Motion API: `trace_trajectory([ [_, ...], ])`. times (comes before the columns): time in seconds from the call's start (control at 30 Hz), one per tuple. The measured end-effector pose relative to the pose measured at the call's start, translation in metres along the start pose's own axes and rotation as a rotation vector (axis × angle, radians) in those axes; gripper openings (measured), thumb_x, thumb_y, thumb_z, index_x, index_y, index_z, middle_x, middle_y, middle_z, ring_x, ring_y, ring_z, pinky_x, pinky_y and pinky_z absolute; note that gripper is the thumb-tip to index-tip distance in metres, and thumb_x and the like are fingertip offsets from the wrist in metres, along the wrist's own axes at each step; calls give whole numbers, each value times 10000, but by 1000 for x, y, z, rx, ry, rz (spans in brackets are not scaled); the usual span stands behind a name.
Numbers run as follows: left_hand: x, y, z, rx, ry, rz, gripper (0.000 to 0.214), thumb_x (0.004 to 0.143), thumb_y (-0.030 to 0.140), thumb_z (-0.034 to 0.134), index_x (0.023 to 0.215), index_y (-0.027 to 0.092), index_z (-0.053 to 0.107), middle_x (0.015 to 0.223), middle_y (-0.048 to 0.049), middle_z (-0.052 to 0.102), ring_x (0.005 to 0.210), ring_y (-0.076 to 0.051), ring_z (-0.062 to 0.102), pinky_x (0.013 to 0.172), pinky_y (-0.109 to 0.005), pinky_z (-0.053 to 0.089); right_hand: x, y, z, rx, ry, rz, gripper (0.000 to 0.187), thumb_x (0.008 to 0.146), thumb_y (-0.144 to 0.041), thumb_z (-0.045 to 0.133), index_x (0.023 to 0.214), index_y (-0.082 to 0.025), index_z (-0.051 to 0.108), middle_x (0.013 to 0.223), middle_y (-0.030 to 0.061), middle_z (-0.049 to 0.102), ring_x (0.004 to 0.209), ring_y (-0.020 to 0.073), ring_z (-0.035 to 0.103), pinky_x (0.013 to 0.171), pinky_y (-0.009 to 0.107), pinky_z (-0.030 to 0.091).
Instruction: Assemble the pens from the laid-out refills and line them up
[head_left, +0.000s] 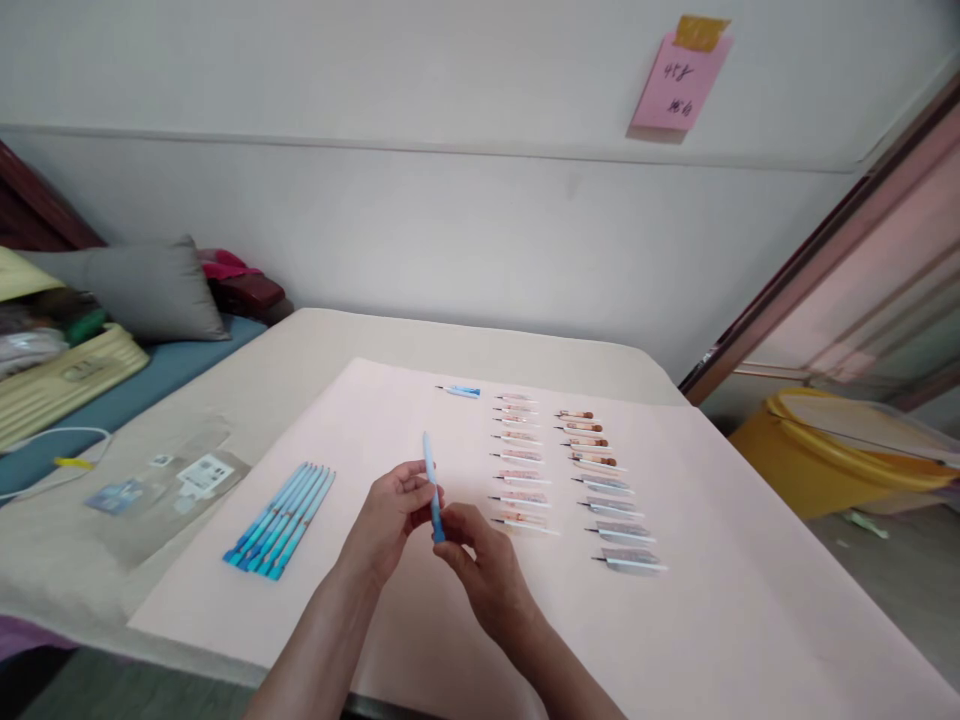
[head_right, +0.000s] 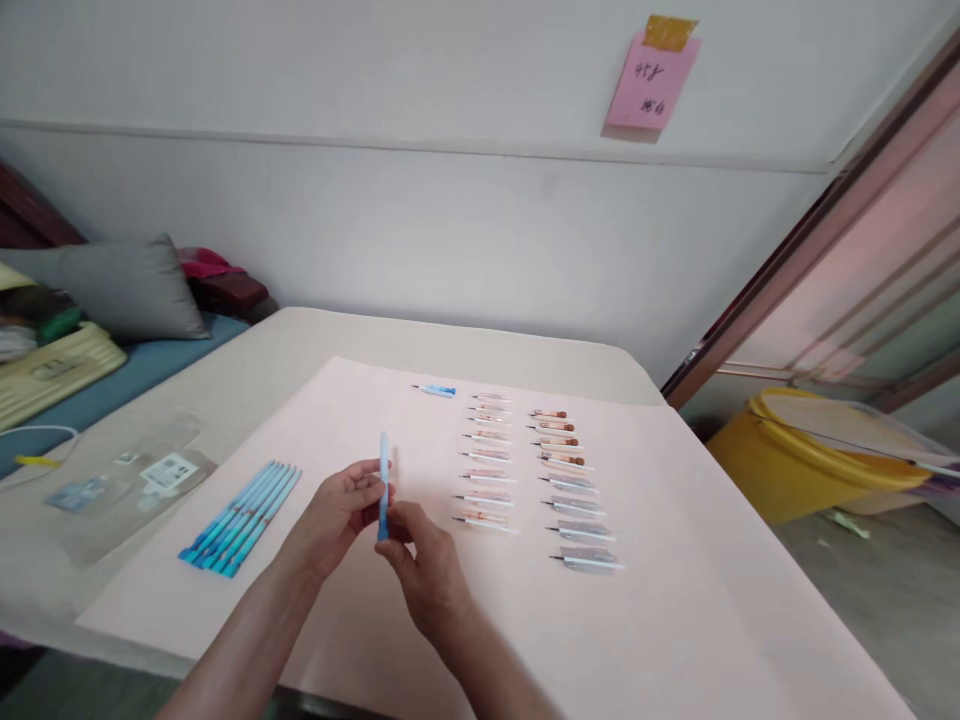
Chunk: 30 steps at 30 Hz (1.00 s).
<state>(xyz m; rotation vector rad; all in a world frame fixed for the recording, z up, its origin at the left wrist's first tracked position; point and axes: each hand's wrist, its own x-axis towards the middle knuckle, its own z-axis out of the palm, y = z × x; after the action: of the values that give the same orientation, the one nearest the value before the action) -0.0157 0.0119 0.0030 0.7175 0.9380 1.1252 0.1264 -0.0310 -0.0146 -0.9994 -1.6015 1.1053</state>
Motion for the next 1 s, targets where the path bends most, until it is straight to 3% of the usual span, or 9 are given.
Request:
trace_trajectory([
  [0.27,-1,0,3,-7,-35,16,341,685,185,663,1018,144,602,714,-32,592,672,-131,561,630,-253,427,-4,3,2,-61,23,-49,246,822,-128,530,1047,-221,564,902,6,629,801,135,578,741,243,450],
  [0.53,-3,2,1,20,-26,-26,333,701,257,644,1016,157,602,747,-49,609,648,-133,558,590,-246,404,-2,1,3,-140,-84,-116,293,788,-95,573,1045,-229,613,941,23,639,840,141,588,759,242,454],
  [0.7,0,-2,1,158,145,76,271,715,389,626,794,130,625,655,-35,579,572,-111,515,554,-238,399,-7,2,8,-244,-147,-178,321,813,-98,539,1104,-231,567,1011,42,619,863,143,581,752,245,451],
  [0.77,2,-4,1,164,205,83,288,702,401,631,788,126,626,635,-35,578,543,-111,507,528,-238,393,-9,3,10,-257,-139,-207,336,817,-109,539,1131,-228,538,1045,53,601,887,149,571,769,256,449],
  [0.87,3,-6,3,66,237,65,299,696,393,624,825,123,626,641,-44,592,538,-120,521,514,-241,392,-9,3,12,-275,-112,-243,343,816,-113,543,1137,-230,516,1050,55,590,893,154,559,777,269,446],
  [1.0,-1,-8,8,-37,231,70,233,688,362,607,728,133,599,629,-36,578,518,-118,509,480,-241,383,-8,1,11,-274,-73,-205,350,794,-117,582,1115,-235,503,1001,36,607,882,157,564,764,269,446],
])
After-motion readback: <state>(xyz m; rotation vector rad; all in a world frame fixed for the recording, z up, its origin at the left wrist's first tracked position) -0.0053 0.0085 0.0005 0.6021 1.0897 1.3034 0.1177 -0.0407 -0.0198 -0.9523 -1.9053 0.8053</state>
